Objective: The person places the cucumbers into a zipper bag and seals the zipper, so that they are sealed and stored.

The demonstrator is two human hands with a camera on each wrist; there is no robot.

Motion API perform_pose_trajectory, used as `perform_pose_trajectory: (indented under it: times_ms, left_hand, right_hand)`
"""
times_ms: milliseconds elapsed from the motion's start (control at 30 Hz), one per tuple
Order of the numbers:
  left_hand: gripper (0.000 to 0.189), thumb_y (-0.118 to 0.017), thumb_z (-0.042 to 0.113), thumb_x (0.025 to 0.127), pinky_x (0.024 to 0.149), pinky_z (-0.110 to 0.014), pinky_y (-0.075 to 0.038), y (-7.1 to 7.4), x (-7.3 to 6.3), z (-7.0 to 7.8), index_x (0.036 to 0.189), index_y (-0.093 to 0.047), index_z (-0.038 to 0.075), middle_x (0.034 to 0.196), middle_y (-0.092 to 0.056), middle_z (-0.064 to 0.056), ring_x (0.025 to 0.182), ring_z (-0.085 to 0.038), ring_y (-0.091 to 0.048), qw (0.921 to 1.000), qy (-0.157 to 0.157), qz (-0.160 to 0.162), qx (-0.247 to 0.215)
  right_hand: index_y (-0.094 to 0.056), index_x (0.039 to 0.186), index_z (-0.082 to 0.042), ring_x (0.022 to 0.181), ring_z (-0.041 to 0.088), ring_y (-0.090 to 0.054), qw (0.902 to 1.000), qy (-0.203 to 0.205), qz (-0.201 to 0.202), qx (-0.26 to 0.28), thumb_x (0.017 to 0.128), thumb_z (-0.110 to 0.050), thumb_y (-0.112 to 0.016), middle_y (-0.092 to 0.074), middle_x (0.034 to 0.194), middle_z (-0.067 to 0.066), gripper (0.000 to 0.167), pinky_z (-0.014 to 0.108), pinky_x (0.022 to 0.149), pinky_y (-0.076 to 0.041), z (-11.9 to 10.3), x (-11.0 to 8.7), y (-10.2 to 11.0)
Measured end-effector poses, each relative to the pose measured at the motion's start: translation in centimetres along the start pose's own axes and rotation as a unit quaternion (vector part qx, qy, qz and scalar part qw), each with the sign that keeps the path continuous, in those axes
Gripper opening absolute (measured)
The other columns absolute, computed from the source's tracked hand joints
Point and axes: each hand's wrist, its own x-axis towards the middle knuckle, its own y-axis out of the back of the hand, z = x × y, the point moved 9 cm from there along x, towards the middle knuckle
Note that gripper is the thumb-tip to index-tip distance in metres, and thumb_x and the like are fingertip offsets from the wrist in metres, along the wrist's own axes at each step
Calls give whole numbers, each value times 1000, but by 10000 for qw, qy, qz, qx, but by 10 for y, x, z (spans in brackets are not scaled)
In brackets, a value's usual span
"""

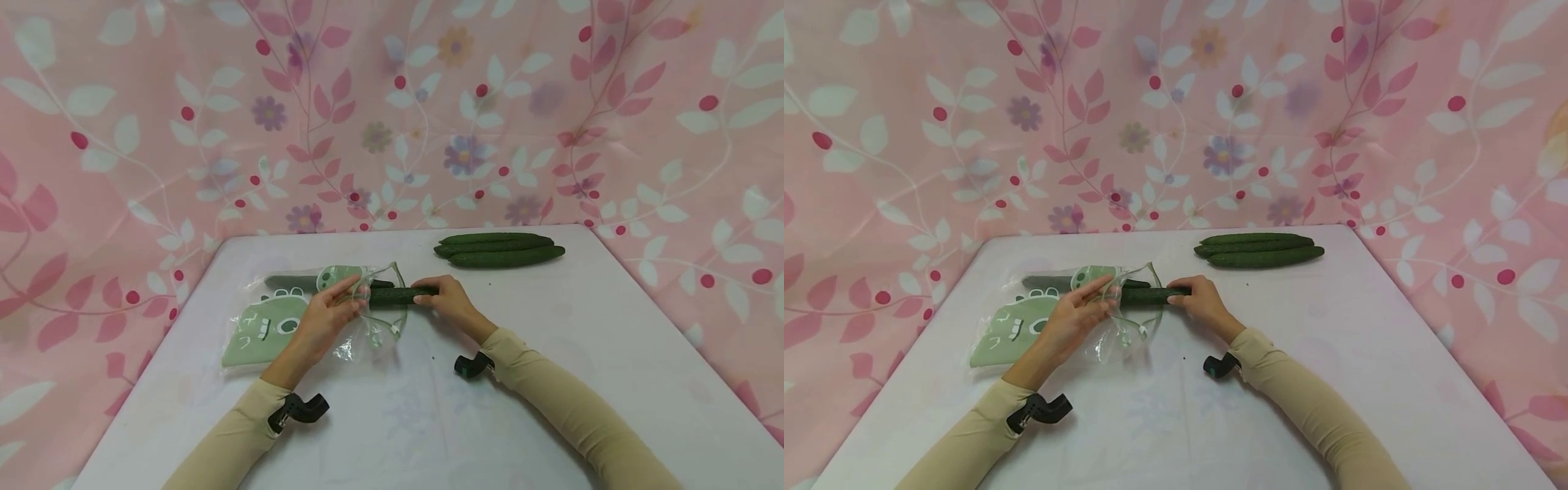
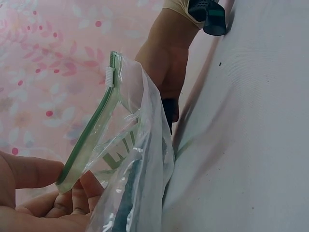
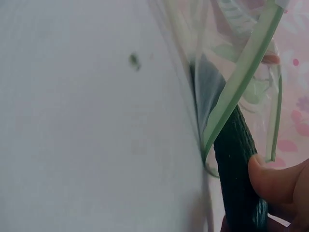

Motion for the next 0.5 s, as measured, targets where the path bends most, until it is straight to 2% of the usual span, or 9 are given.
perform_pose_trajectory:
  times_ms: [167,267,400,500]
  left_hand:
    - [62,-55,-11,100,94,-29,-53,0,-1,-2,159,-38,0,143,-51,-24,110,-20,-64,10000,44,-26,-51]
    - [62,-54,-12,100,94,-29,-53,0,-1,-3,159,-37,-1,143,-51,-24,109,-20,-64,10000,49,-21,-74]
    - [63,-54,-13,100,95,-30,-53,0,-1,-1,159,-37,-1,142,-51,-24,109,-20,-64,10000,22,-21,-69]
    - [63,-54,-13,100,95,-30,-53,0,0,1,159,-37,-1,143,-51,-25,109,-20,-64,10000,14,-32,-49]
  right_hand:
    - [-76,126,-9,126,33,-59,9988,138,-299,-372,95,-15,-79,-68,132,10,32,50,104,-47,5,-2,-1]
    - [-75,126,-9,120,32,-62,9954,372,-462,-747,95,-19,-80,-68,130,10,33,48,99,-51,5,-3,3]
    - [-78,120,-9,98,25,-66,9889,580,-449,-1293,92,-20,-82,-72,119,8,30,41,82,-54,3,-4,17]
    - [-81,116,-9,78,18,-58,9821,692,-466,-1690,90,-20,-84,-74,108,4,28,36,68,-47,1,-5,26]
